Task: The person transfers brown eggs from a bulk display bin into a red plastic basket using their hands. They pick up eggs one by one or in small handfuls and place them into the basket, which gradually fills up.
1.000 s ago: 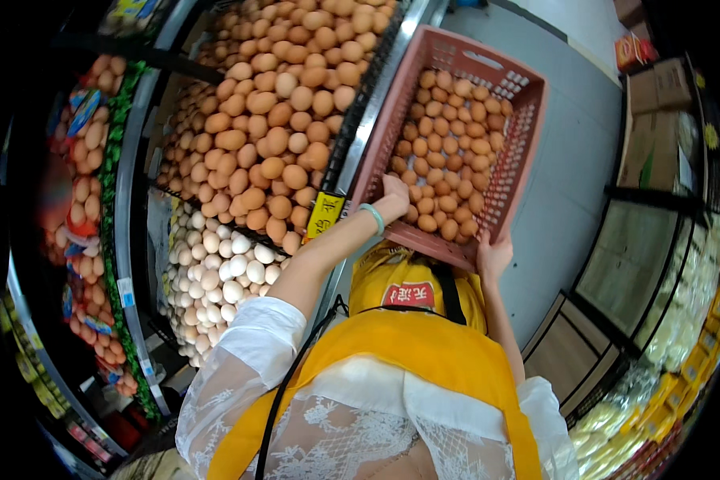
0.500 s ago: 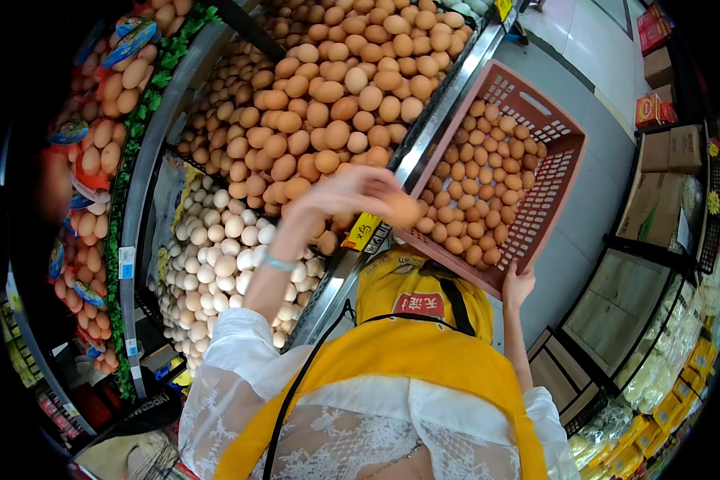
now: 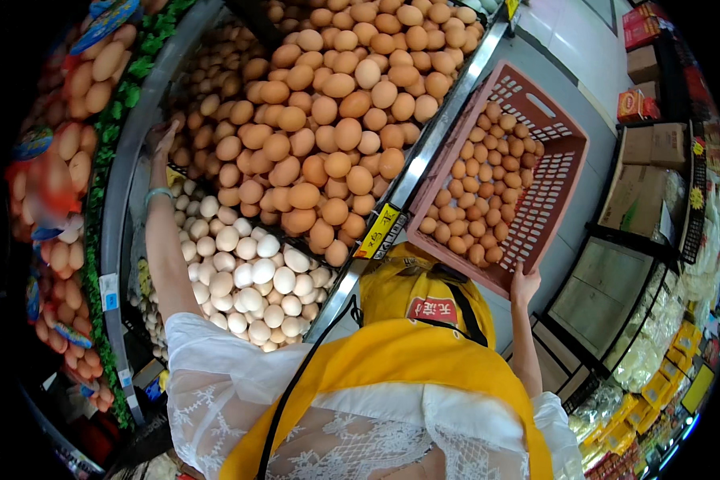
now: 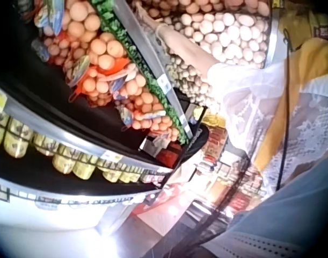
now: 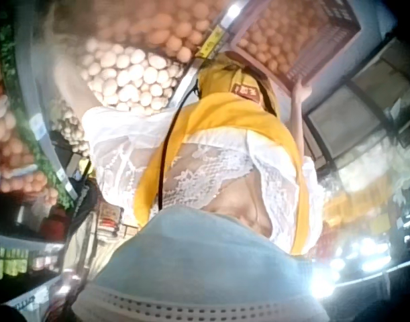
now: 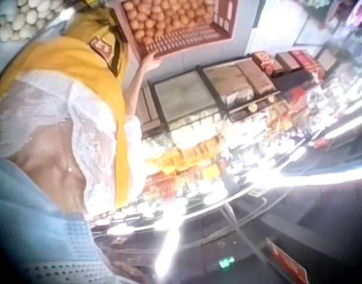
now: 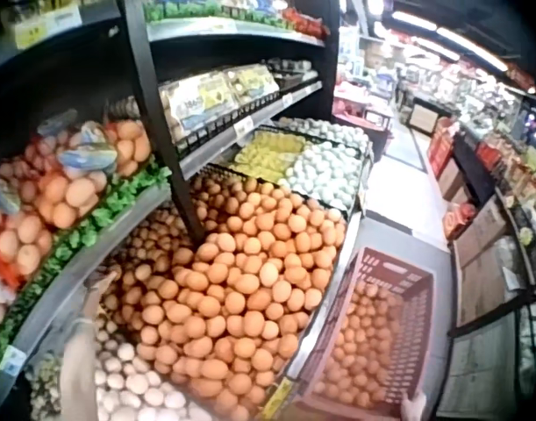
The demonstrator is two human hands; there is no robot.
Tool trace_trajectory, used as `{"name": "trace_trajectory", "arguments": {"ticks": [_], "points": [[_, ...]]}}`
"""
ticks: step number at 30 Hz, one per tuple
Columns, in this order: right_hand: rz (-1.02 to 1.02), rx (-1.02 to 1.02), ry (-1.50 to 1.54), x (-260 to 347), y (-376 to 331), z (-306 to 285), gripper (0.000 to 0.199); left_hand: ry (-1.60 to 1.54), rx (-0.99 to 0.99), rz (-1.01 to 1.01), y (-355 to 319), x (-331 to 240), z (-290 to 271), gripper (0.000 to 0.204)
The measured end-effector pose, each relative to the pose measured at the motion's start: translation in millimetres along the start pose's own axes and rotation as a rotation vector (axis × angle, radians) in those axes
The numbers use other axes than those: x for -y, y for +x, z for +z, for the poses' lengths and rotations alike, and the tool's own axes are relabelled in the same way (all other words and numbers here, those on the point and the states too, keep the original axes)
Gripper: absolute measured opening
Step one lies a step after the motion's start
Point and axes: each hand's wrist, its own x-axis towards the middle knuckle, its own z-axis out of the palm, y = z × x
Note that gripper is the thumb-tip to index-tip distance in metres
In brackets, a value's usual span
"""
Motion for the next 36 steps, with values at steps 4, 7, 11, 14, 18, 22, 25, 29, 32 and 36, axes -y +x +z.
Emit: {"name": "trace_trajectory", "arguments": {"ticks": [4,7,11,14,18,22,25,29,32,36], "points": [[-0.053,0.003,-0.072,6,4,1,0.027,0.141,0.051,-0.079,41,32,16,0.033],[-0.012,-0.005,-0.03,7,-3,-1,0.026,0.256,0.181,-0.031,40,19,23,0.042],[-0.059,0.054,-0.042,13,6,5,0.03,-0.139,-0.233,0.084,43,81,-25,0.031],[-0.09,-0.039,-0.081,-11,-3,2,0.033,-0.369,-0.326,0.342,-76,-29,32,0.022],[0.005,-0.041,-0.09,14,-2,3,0.03,-0.651,-0.276,0.706,-277,-136,55,0.012],[0.064,-0.052,-0.03,4,1,4,0.028,-0.532,0.409,1.117,-411,-212,118,0.013],[0.104,-0.073,-0.032,0,1,8,0.03,0.097,0.798,1.3,-466,-229,213,0.023],[0.136,-0.121,0.016,10,-6,3,0.03,0.846,1.116,1.283,-493,-211,329,0.031],[0.128,-0.089,0.086,20,-4,-1,0.029,0.859,1.145,1.294,-497,-204,336,0.04],[0.148,-0.072,0.085,16,-7,4,0.029,0.747,1.09,1.435,-515,-193,347,0.043]]}}
